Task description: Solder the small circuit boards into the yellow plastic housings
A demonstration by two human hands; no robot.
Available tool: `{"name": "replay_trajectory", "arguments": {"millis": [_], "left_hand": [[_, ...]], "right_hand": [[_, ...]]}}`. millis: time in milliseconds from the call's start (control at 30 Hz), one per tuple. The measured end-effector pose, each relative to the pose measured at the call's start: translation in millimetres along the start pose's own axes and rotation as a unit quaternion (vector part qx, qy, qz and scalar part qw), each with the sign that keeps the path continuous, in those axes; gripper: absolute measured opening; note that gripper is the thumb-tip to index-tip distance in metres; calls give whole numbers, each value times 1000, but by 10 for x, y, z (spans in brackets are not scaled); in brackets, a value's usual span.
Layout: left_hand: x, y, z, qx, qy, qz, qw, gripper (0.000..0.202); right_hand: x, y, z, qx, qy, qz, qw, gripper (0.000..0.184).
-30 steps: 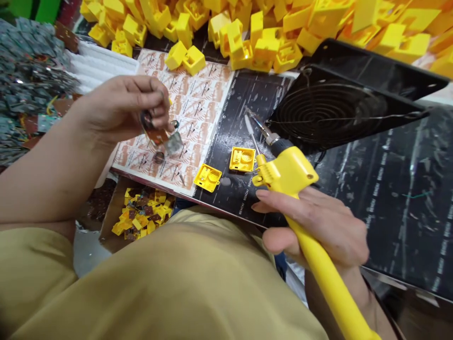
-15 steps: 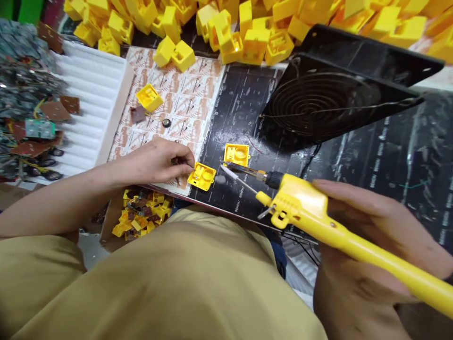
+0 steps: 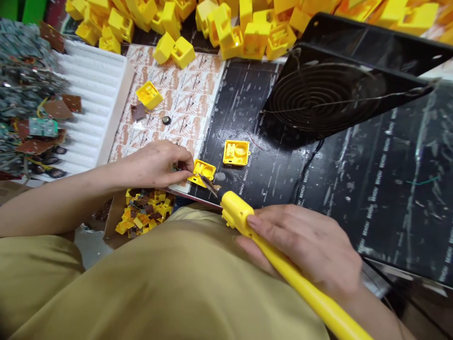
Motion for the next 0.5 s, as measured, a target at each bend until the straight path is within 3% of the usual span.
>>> {"name": "replay_trajectory", "arguments": {"millis": [67,200,333,500], "left_hand": [[-17,18,-12,0,-1,-23,1000,16],[-43,43,-40,14,-6,-68,998,18],[-48,58,-69,34,1,-109,993,20],[-42,76,-101,34,0,-124,992,19]], "right_hand": [[-10,61,-18,-46,-40,6,998,5],[18,88,-49,-51,-57,79,994,21],[59,47,-63,-87,-53,62,993,8],[93,10,47,5,-22,72,997,15]]}}
Point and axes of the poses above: each hand's wrist, its own z-axis away from the middle knuckle, its own x-axis out of the palm, y = z × x, the point moved 1 cm from there along -z, towards the middle knuckle, and after that the axes turned 10 degrees about -z, right-handed, at the moved point
